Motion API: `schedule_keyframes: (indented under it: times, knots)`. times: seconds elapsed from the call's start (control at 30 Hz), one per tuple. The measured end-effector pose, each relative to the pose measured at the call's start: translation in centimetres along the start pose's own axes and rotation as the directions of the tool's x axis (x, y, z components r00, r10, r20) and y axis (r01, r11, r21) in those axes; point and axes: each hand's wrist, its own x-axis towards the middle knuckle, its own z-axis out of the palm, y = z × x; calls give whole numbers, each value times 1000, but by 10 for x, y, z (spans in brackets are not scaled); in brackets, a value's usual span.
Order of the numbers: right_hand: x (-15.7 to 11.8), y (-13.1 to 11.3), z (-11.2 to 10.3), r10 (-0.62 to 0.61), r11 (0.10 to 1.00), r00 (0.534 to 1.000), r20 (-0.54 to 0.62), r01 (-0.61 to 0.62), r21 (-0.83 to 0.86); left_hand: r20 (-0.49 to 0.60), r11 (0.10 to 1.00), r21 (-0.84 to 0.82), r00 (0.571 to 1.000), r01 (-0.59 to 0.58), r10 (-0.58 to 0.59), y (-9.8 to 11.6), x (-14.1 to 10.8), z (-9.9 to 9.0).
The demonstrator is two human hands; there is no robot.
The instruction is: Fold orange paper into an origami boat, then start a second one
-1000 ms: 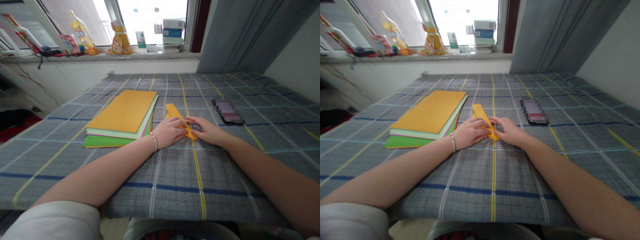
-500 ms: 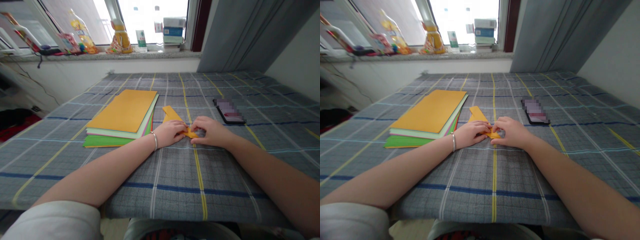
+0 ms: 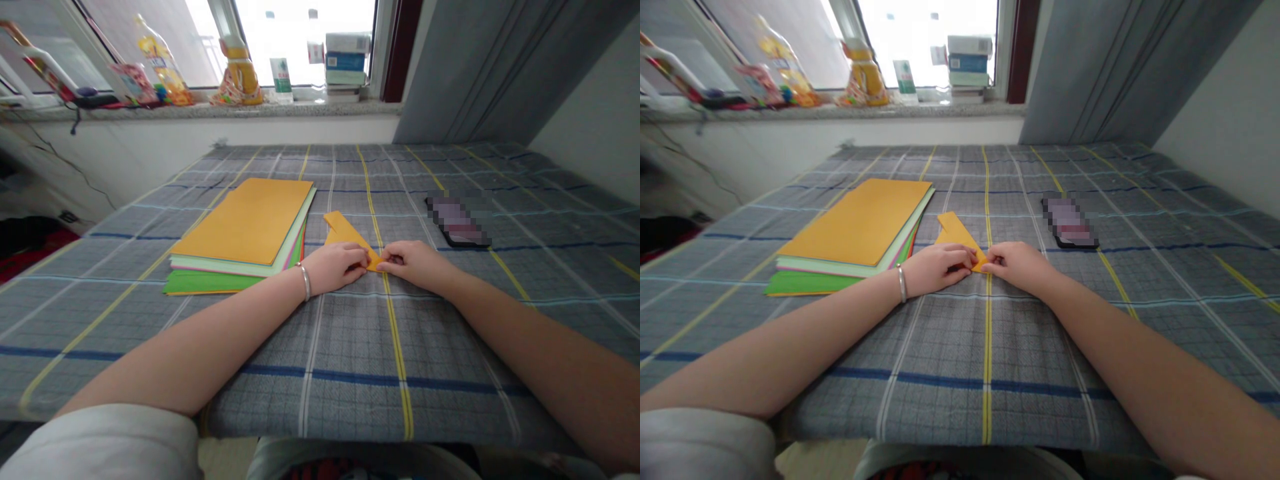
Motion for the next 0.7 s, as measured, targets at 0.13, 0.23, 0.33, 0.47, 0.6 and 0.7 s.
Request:
schedule_keyframes:
  times: [0.13, 0.23, 0.33, 0.47, 0.6, 0.7]
  knots:
    - [1, 2, 1, 17, 1000, 1000, -2, -17, 11, 37, 998, 66, 999, 0, -3, 3, -2, -3]
    - [1, 3, 1, 35, 999, 999, 0, -35, 16, 68, 990, 102, 994, -95, 88, 3, -3, -6]
    - [1, 3, 1, 40, 999, 999, 0, -40, 8, 107, 978, 126, 983, -164, 151, 2, -4, -9]
    - [2, 2, 0, 13, 999, 1000, -20, -14, -44, 135, 969, 167, 978, -180, 158, 2, -4, -11]
    - [2, 7, -1, -29, 997, 997, -73, 24, -68, 135, 954, 204, 972, -219, 194, 2, -3, -10]
    - [-1, 14, -2, 18, 997, 994, -105, -10, 75, 145, 949, 206, 967, -238, 211, 1, -3, -10]
